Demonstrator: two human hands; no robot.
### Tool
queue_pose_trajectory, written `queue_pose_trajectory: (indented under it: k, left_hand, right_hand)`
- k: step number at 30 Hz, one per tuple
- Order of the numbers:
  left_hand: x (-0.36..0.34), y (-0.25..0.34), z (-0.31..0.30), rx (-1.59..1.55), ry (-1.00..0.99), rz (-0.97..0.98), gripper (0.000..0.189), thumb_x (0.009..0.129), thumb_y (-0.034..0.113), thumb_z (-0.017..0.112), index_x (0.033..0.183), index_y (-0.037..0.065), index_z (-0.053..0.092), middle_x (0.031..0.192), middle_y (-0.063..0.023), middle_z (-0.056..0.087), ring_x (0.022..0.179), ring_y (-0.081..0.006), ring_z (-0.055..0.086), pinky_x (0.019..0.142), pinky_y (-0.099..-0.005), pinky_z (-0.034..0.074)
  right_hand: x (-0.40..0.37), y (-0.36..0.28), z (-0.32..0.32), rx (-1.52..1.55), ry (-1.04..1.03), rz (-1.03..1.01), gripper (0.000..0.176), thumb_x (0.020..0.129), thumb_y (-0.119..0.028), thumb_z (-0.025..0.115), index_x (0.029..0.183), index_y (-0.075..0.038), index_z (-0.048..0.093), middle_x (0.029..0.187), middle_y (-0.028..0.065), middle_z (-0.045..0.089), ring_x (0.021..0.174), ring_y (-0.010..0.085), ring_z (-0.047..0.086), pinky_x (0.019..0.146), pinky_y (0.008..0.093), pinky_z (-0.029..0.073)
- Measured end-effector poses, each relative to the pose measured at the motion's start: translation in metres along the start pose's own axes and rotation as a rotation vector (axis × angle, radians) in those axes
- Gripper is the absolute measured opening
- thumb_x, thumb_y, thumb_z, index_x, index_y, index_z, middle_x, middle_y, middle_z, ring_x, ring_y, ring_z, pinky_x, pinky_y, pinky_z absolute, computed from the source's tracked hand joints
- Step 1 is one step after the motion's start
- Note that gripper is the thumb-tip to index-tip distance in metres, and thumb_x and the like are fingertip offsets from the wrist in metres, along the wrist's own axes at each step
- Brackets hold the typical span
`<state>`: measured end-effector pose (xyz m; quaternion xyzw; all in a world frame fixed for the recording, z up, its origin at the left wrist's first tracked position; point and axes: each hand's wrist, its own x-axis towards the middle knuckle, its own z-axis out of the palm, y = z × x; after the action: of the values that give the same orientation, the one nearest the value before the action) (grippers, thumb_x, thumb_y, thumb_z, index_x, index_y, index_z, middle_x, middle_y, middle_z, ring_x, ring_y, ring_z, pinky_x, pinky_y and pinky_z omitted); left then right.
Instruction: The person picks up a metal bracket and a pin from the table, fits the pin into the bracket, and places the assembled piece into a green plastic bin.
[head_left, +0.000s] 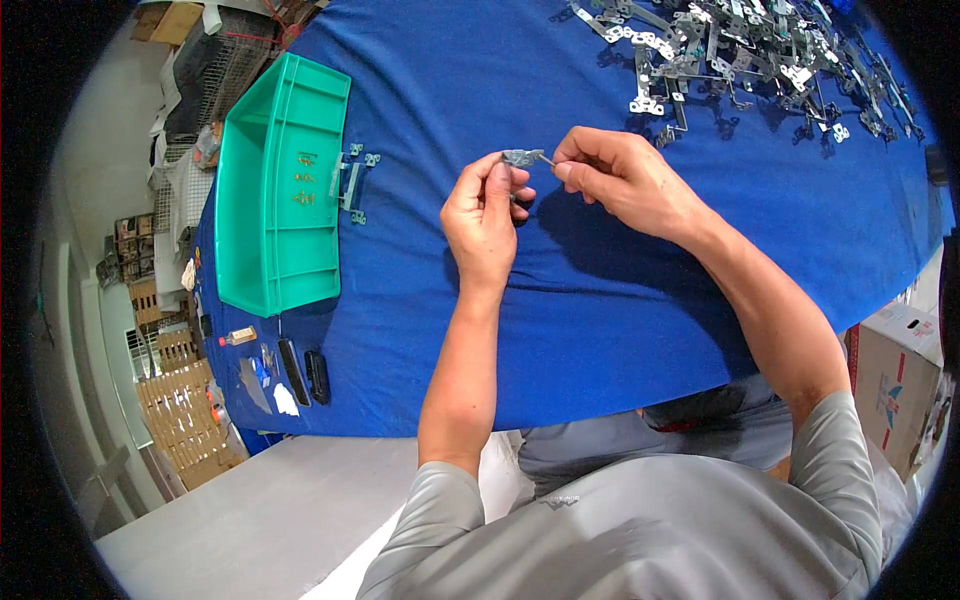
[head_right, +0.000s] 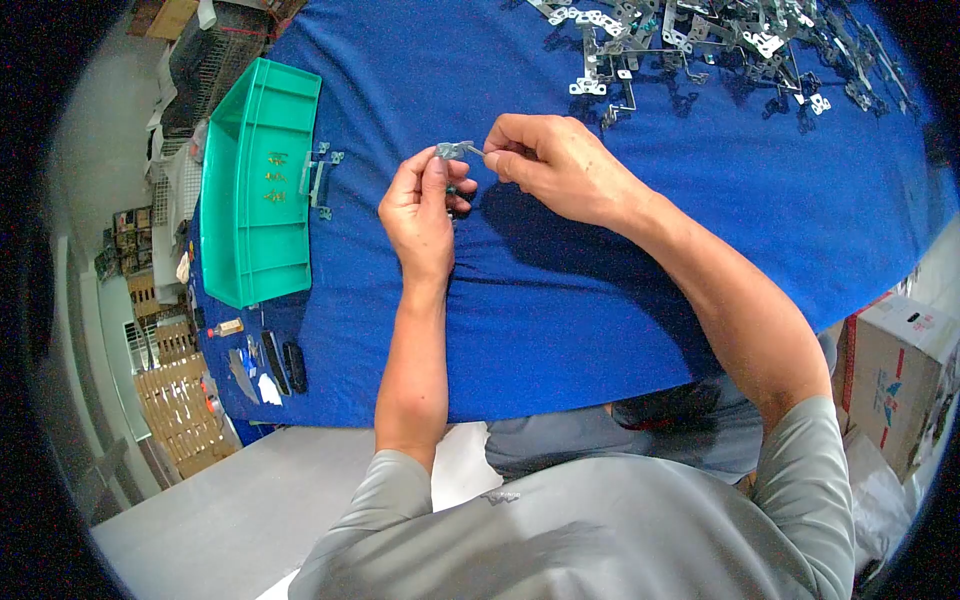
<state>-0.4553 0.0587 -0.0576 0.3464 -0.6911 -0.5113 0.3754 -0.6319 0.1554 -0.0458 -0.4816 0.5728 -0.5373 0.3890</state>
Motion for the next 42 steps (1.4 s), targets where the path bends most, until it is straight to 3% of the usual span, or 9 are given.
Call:
queue_pose_trajectory:
  k: [8,12,14,20,24,27,30,33,42]
  left_hand:
    - [0.002,-0.001,-0.005,0.127,-0.024,0.159,0.020,0.103,0.016,0.064,0.115,0.002,0.073,0.094,-0.0066,0.074,0.078,-0.0074,0.065,0.061,-0.0211,0.050]
    - [0.004,-0.002,-0.005,0.202,-0.035,0.297,0.019,0.102,0.014,0.066,0.114,0.004,0.076,0.095,-0.0052,0.075,0.079,-0.0066,0.064,0.064,-0.0214,0.049]
    - [0.003,0.002,-0.004,0.187,-0.032,0.256,0.018,0.101,0.013,0.066,0.113,0.003,0.076,0.096,-0.0052,0.075,0.081,-0.0078,0.065,0.067,-0.0221,0.050]
    - [0.003,0.002,-0.004,0.207,-0.075,0.321,0.018,0.100,0.011,0.067,0.112,0.001,0.076,0.097,-0.0075,0.074,0.085,-0.0119,0.067,0.076,-0.0245,0.052]
    - [0.003,0.005,-0.003,0.200,-0.123,0.301,0.018,0.100,0.011,0.068,0.112,0.000,0.076,0.095,-0.0083,0.074,0.086,-0.0128,0.067,0.077,-0.0249,0.052]
    - [0.002,0.008,-0.002,0.192,-0.144,0.304,0.017,0.100,0.011,0.067,0.111,0.001,0.076,0.094,-0.0072,0.074,0.082,-0.0112,0.067,0.072,-0.0243,0.051]
    - [-0.002,0.006,-0.002,0.173,-0.170,0.178,0.019,0.103,0.012,0.063,0.114,0.000,0.073,0.093,-0.0073,0.074,0.076,-0.0107,0.068,0.064,-0.0234,0.052]
    - [-0.003,0.004,0.001,-0.045,-0.033,-0.016,0.021,0.106,0.014,0.058,0.117,-0.001,0.069,0.092,-0.0082,0.074,0.071,-0.0112,0.069,0.056,-0.0224,0.052]
    - [0.000,0.003,-0.001,-0.020,-0.028,-0.006,0.022,0.107,0.015,0.056,0.117,-0.001,0.067,0.093,-0.0090,0.074,0.073,-0.0124,0.071,0.055,-0.0221,0.054]
  right_hand:
    - [0.001,0.008,-0.001,-0.170,0.051,-0.083,0.022,0.095,-0.019,0.066,0.099,0.003,0.067,0.072,0.0121,0.066,0.063,0.0176,0.062,0.060,0.0376,0.049]
    - [0.000,0.001,-0.002,-0.079,0.011,0.055,0.019,0.096,-0.016,0.065,0.104,0.001,0.068,0.072,0.0091,0.066,0.064,0.0151,0.063,0.060,0.0334,0.052]
    - [0.000,0.000,-0.003,-0.047,-0.006,0.122,0.018,0.096,-0.014,0.064,0.107,0.000,0.068,0.073,0.0078,0.066,0.065,0.0136,0.063,0.061,0.0304,0.053]
    - [0.003,-0.001,-0.002,0.250,0.023,0.113,0.023,0.099,-0.018,0.063,0.110,0.001,0.067,0.080,0.0040,0.065,0.071,0.0101,0.061,0.063,0.0277,0.056]
    - [0.004,0.001,-0.007,0.200,-0.071,0.150,0.026,0.100,-0.022,0.062,0.114,-0.001,0.067,0.079,0.0015,0.062,0.072,0.0083,0.059,0.061,0.0266,0.055]
    - [0.004,0.001,-0.008,0.133,-0.051,0.144,0.025,0.101,-0.024,0.062,0.110,-0.002,0.066,0.078,0.0001,0.061,0.070,0.0072,0.058,0.058,0.0251,0.052]
    - [0.002,-0.001,-0.004,0.170,0.048,0.124,0.022,0.101,-0.024,0.062,0.105,-0.002,0.065,0.077,-0.0013,0.060,0.069,0.0063,0.057,0.055,0.0239,0.048]
    - [0.002,-0.001,-0.001,0.206,0.078,0.113,0.020,0.101,-0.022,0.062,0.102,-0.002,0.065,0.077,-0.0021,0.059,0.069,0.0058,0.055,0.054,0.0237,0.046]
    - [-0.001,-0.006,-0.002,0.058,-0.035,0.037,0.020,0.100,-0.018,0.064,0.099,0.001,0.067,0.074,0.0009,0.061,0.068,0.0074,0.055,0.061,0.0284,0.046]
